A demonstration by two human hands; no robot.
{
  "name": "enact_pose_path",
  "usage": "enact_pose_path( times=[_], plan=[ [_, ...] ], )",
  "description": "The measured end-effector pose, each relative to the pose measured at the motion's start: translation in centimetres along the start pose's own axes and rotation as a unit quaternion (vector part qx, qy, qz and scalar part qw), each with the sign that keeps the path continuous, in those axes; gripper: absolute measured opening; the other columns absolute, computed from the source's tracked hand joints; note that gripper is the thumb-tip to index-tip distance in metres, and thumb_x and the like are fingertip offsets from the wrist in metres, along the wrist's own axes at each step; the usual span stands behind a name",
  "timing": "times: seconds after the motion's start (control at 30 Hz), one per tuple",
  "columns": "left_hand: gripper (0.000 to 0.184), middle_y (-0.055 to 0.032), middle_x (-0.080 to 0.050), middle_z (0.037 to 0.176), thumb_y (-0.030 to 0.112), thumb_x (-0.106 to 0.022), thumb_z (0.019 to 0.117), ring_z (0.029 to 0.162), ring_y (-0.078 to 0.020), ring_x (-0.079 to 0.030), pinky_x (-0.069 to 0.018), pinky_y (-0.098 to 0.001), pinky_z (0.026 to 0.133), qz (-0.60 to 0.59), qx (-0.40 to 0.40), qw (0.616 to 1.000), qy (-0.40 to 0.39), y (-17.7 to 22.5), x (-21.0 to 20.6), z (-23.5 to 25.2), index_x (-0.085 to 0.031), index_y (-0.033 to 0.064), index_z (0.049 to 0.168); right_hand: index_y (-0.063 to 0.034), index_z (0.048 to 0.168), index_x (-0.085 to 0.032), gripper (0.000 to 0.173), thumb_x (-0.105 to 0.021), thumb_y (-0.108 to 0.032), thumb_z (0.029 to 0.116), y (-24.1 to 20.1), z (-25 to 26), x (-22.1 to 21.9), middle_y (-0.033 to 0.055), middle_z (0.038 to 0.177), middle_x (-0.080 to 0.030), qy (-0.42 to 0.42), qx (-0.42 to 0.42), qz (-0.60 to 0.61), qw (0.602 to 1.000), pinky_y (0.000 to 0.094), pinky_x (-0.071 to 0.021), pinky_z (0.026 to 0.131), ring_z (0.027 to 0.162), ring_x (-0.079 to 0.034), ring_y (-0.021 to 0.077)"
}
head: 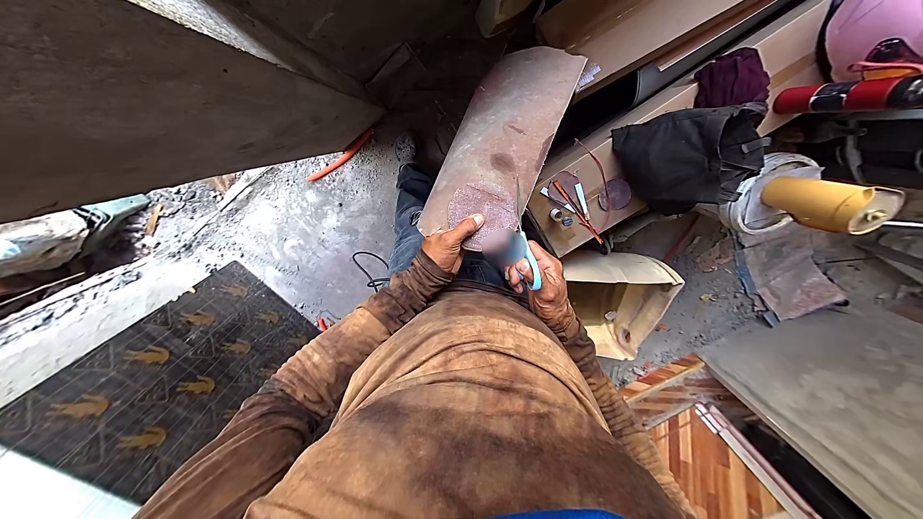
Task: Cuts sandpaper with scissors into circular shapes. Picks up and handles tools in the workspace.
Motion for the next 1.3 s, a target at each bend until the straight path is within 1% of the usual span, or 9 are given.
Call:
enact_pose_path(
  times=[0.17,0.33,0.4,0.73,0.8,0.9,0.97,1.17,1.3],
  plan=[
    [0.022,-0.0139,-0.074,0.095,0.007,-0.068,0.0943,0.079,-0.0232,-0.074,-0.0636,-0.0404,0.070,0.000,0.012,1.000,-0.010,0.1,0.2,0.2,-0.064,0.0010,0.115,0.0012,0.113,-0.062,0.041,-0.066,-0.037,0.0983,0.3,-0.1,-0.1,-0.0028,0.071,-0.065,0.003,-0.004,0.018,1.000,0.0214,-0.0495,0.054,0.059,-0.059,0.0052],
    [0.019,-0.0131,-0.075,0.093,0.006,-0.066,0.0956,0.076,-0.0229,-0.074,-0.0639,-0.0399,0.069,0.009,0.015,1.000,-0.021,0.3,0.2,-0.2,-0.064,0.0012,0.114,-0.0061,0.108,-0.060,0.050,-0.061,-0.055,0.0971,0.3,0.4,-0.1,0.0008,0.075,-0.067,-0.016,0.009,0.003,1.000,0.0255,-0.0535,0.058,0.064,-0.064,0.0111],
    [0.020,-0.0132,-0.075,0.092,0.006,-0.067,0.0949,0.075,-0.0227,-0.074,-0.0639,-0.0396,0.068,0.005,0.008,1.000,-0.026,0.6,0.1,-0.2,-0.064,0.0018,0.114,-0.0064,0.108,-0.059,0.052,-0.060,-0.057,0.0968,0.1,0.7,-0.2,0.0010,0.075,-0.067,-0.020,0.017,-0.012,1.000,0.0266,-0.0539,0.060,0.065,-0.064,0.0120],
    [0.019,-0.0117,-0.075,0.093,0.007,-0.067,0.0949,0.077,-0.0216,-0.074,-0.0638,-0.0387,0.069,0.001,0.007,1.000,-0.031,1.6,0.5,0.3,-0.065,0.0020,0.113,-0.0005,0.113,-0.061,0.041,-0.065,-0.039,0.0994,-0.1,0.9,-1.1,-0.0020,0.074,-0.066,0.004,0.016,-0.004,1.000,0.0220,-0.0509,0.056,0.061,-0.061,0.0062],
    [0.021,-0.0122,-0.075,0.094,0.006,-0.067,0.0946,0.078,-0.0222,-0.074,-0.0639,-0.0393,0.069,0.004,0.009,1.000,-0.030,1.6,0.6,0.3,-0.064,0.0022,0.114,-0.0016,0.112,-0.061,0.044,-0.065,-0.043,0.0985,0.0,1.0,-1.1,-0.0004,0.074,-0.066,0.006,0.015,-0.001,1.000,0.0243,-0.0531,0.057,0.063,-0.063,0.0086],
    [0.021,-0.0131,-0.075,0.093,0.007,-0.068,0.0943,0.076,-0.0232,-0.074,-0.0641,-0.0403,0.068,0.003,0.008,0.999,-0.037,1.7,0.8,0.1,-0.064,0.0021,0.114,-0.0062,0.109,-0.059,0.055,-0.061,-0.059,0.0956,0.0,1.5,-1.1,0.0004,0.077,-0.067,-0.001,0.015,-0.030,0.999,0.0280,-0.0561,0.064,0.069,-0.066,0.0119],
    [0.021,-0.0128,-0.075,0.093,0.008,-0.069,0.0940,0.076,-0.0227,-0.074,-0.0639,-0.0398,0.067,-0.002,0.001,0.999,-0.042,1.8,1.0,0.4,-0.065,0.0032,0.114,-0.0059,0.110,-0.059,0.056,-0.060,-0.060,0.0954,-0.1,1.9,-1.5,0.0006,0.078,-0.068,-0.001,0.017,-0.040,0.999,0.0283,-0.0570,0.066,0.070,-0.067,0.0122],
    [0.021,-0.0124,-0.075,0.094,0.008,-0.069,0.0934,0.077,-0.0222,-0.074,-0.0638,-0.0394,0.068,0.010,-0.007,0.999,-0.040,2.9,1.3,0.9,-0.066,0.0039,0.114,-0.0009,0.112,-0.062,0.043,-0.067,-0.041,0.0977,-0.3,2.4,-2.3,-0.0003,0.074,-0.066,0.021,0.018,-0.023,0.999,0.0252,-0.0544,0.059,0.063,-0.063,0.0091],
    [0.021,-0.0121,-0.075,0.093,0.008,-0.069,0.0937,0.076,-0.0215,-0.074,-0.0636,-0.0385,0.067,0.019,-0.001,0.999,-0.050,3.4,1.5,1.2,-0.066,0.0041,0.114,-0.0007,0.112,-0.062,0.039,-0.067,-0.037,0.0984,0.1,2.4,-2.7,-0.0001,0.074,-0.067,0.017,0.011,0.005,1.000,0.0253,-0.0545,0.060,0.063,-0.063,0.0088]
  ],
)
Point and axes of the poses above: each hand's wrist, its own z-axis towards the middle knuckle, its own x-axis out of the back of the hand, y = z × x, the point moved 2 cm from there along z, towards the middle knuckle
